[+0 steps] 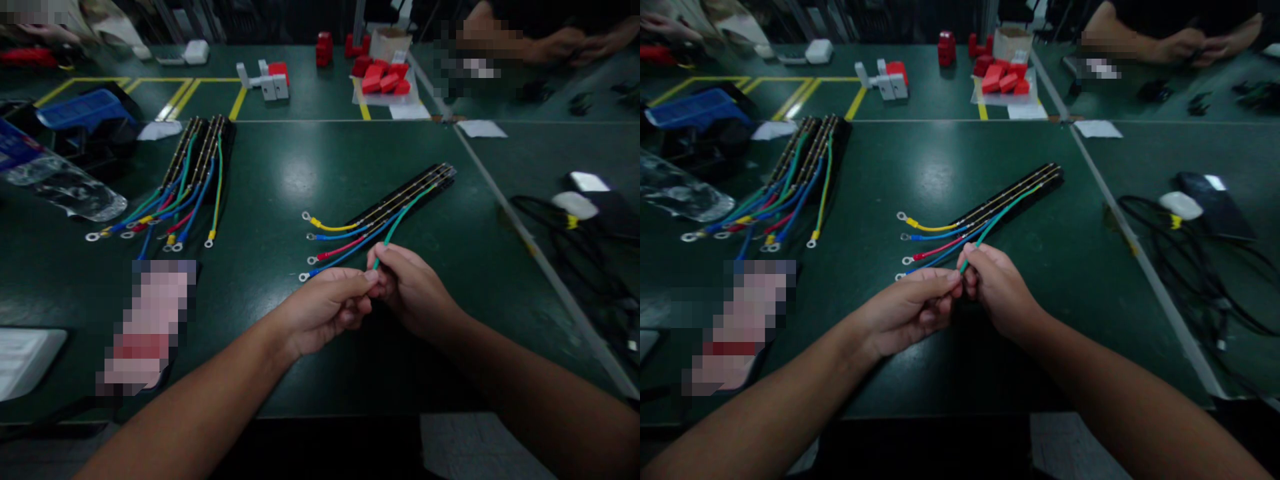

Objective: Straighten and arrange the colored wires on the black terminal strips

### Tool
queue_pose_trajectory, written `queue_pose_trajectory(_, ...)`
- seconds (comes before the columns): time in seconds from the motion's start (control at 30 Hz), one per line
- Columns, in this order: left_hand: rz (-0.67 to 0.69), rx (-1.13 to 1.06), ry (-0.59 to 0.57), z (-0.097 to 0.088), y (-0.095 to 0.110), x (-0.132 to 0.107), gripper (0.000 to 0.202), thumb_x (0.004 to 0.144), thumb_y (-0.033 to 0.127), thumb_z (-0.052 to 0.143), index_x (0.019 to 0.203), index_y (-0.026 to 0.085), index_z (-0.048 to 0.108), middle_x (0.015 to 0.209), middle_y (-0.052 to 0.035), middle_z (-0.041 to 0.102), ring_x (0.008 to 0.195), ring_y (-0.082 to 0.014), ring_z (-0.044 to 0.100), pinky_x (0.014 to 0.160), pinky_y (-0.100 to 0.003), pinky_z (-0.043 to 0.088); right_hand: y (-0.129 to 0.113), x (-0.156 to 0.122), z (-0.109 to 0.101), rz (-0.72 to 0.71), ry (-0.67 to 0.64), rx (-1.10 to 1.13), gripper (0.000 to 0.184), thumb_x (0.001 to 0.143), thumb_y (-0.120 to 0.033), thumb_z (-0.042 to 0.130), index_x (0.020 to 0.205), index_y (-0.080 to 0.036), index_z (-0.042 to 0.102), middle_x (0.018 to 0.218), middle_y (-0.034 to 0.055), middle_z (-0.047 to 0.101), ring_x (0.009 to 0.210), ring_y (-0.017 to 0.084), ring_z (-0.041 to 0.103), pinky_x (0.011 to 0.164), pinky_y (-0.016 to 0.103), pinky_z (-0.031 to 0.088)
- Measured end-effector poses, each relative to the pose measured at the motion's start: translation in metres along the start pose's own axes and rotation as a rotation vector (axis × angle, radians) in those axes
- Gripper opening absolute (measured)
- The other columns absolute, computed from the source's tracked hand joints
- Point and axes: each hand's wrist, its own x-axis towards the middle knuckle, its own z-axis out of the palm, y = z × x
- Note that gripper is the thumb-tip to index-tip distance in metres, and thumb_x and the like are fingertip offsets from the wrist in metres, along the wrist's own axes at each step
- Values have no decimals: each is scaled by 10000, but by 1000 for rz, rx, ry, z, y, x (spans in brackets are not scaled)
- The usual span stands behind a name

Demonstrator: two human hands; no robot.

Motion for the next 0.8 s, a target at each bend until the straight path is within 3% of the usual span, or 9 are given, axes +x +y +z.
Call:
queue_pose_trajectory(0.3, 12, 63, -15, -2, 1, -1, 189, 846, 292, 574, 843, 109, 622, 650, -7, 615, 409, -9, 457, 401, -123, 327, -2, -1, 1, 20, 6, 47, 245, 803, -371, 545, 652, -179, 522, 469, -60, 421, 391, 60, 392, 388, 181, 296)
queue_pose_trajectory(0.8, 25, 60, -18, -1, 0, 0, 180, 852, 281, 568, 806, 109, 595, 623, 0, 586, 413, 2, 440, 403, -103, 293, -2, -1, 2, 8, -1, 34, 255, 807, -382, 542, 656, -178, 526, 450, -59, 424, 388, 65, 403, 396, 187, 310)
